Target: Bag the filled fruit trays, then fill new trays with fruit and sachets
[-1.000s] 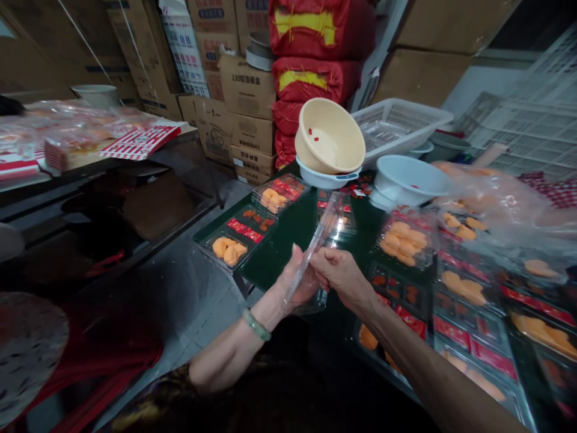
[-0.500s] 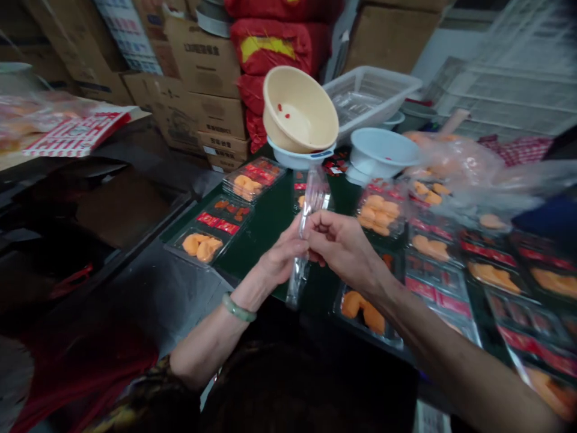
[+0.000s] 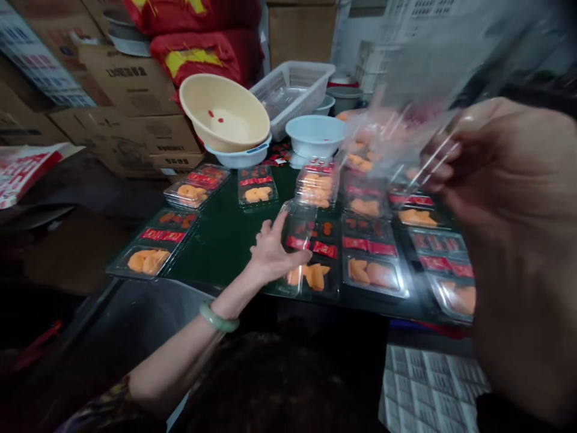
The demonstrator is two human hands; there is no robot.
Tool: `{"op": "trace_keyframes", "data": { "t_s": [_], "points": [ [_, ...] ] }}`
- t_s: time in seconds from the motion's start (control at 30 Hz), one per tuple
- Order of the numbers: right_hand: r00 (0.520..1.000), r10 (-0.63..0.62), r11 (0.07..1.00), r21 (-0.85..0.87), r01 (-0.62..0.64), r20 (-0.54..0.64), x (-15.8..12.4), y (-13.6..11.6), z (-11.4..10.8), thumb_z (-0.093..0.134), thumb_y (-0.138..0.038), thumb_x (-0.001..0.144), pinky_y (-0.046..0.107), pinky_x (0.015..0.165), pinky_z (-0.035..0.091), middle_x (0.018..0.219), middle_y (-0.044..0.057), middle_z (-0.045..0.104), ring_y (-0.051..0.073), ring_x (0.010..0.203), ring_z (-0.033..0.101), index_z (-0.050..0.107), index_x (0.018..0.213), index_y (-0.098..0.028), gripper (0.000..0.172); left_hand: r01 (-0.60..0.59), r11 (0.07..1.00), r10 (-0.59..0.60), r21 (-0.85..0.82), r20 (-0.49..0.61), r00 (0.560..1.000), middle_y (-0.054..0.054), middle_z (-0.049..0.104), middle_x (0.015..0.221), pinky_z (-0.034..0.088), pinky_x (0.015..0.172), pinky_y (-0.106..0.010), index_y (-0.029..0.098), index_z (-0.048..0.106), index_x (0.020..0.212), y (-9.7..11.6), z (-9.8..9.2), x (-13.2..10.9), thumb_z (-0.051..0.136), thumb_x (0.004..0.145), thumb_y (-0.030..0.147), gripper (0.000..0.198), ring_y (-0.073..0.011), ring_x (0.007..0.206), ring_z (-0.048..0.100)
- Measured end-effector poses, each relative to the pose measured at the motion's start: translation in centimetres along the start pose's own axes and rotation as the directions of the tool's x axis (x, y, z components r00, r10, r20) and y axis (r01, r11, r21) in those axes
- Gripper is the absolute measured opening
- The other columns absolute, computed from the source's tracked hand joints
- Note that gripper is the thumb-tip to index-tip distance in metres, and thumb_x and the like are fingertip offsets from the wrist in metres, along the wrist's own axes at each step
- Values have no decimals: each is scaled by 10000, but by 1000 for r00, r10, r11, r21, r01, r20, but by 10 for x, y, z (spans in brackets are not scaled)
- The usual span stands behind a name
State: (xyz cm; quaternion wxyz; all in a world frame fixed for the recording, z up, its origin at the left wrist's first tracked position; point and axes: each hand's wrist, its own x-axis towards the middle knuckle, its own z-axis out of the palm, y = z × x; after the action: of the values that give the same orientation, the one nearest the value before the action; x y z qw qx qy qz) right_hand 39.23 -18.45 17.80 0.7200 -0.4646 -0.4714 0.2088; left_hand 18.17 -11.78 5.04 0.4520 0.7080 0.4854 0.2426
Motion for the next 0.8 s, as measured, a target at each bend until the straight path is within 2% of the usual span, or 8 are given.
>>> {"op": "trace_keyframes", "data": {
  "t_s": [0.07, 0.1, 0.23, 0.37, 0.47, 0.63, 0.73, 0.8],
  "points": [
    [997, -61, 998, -15, 61, -56, -2, 0, -20, 404, 15, 604, 263, 381, 257, 522, -13, 398, 85, 420, 389, 487, 489, -204, 261, -13, 970, 16, 244, -11, 1000, -152, 232, 1403, 185, 963, -619, 293, 297, 1384, 4, 21, -4, 724, 510, 540, 1003, -456, 1231, 256],
    [994, -89, 996, -19, 88, -65, -4, 2, -28, 403, 17, 606, 268, 380, 257, 525, -11, 402, 88, 419, 390, 486, 489, -206, 265, -18, 952, 23, 305, -12, 1000, -163, 214, 1405, 178, 947, -636, 292, 279, 1389, 7, 32, -6, 708, 516, 566, 1010, -469, 1220, 262],
    [992, -106, 993, 48, 110, -71, -12, 12, -47, 392, 39, 618, 251, 385, 270, 500, -25, 398, 74, 418, 405, 465, 485, -188, 272, -1, 916, 23, 400, -50, 999, -177, 166, 1425, 125, 938, -659, 286, 301, 1361, 17, 68, -9, 709, 509, 553, 983, -503, 1241, 188],
    [997, -48, 992, 112, 55, -63, -18, 17, -58, 387, 47, 628, 232, 368, 258, 485, -37, 406, 61, 385, 389, 447, 495, -178, 268, 71, 854, -15, 516, -112, 994, -173, 145, 1444, 114, 934, -665, 281, 333, 1343, 14, 88, -5, 684, 534, 552, 923, -522, 1279, 46],
    [997, -64, 986, 154, 71, -50, -22, 19, -65, 394, 48, 631, 237, 358, 261, 481, -30, 420, 71, 389, 405, 471, 491, -174, 273, 86, 803, -27, 590, -109, 994, -165, 165, 1441, 154, 902, -675, 299, 376, 1325, 6, 94, 0, 628, 578, 596, 842, -540, 1268, 62],
    [999, 9, 991, 133, -4, -41, -27, 20, -71, 407, 31, 617, 229, 358, 302, 457, -43, 449, 73, 373, 417, 506, 513, -166, 244, -14, 726, 17, 687, 2, 1000, -136, 155, 1454, 166, 836, -711, 368, 393, 1330, 3, 97, 10, 642, 554, 553, 835, -588, 1231, 75],
    [999, 25, 997, 69, -22, -39, -30, 18, -76, 444, -7, 631, 221, 386, 328, 475, -34, 483, 74, 408, 456, 529, 520, -158, 206, -44, 691, 8, 722, 53, 999, -114, 198, 1442, 211, 844, -669, 412, 410, 1311, 4, 87, 11, 623, 569, 562, 786, -540, 1214, 184],
    [998, 22, 1000, 21, -21, -58, -32, 17, -80, 469, -23, 627, 233, 419, 356, 517, -8, 524, 89, 467, 505, 554, 511, -155, 195, -33, 678, -7, 735, 51, 999, -87, 202, 1448, 238, 862, -626, 441, 419, 1296, -2, 70, 8, 637, 560, 552, 776, -488, 1185, 264]
  ]
}}
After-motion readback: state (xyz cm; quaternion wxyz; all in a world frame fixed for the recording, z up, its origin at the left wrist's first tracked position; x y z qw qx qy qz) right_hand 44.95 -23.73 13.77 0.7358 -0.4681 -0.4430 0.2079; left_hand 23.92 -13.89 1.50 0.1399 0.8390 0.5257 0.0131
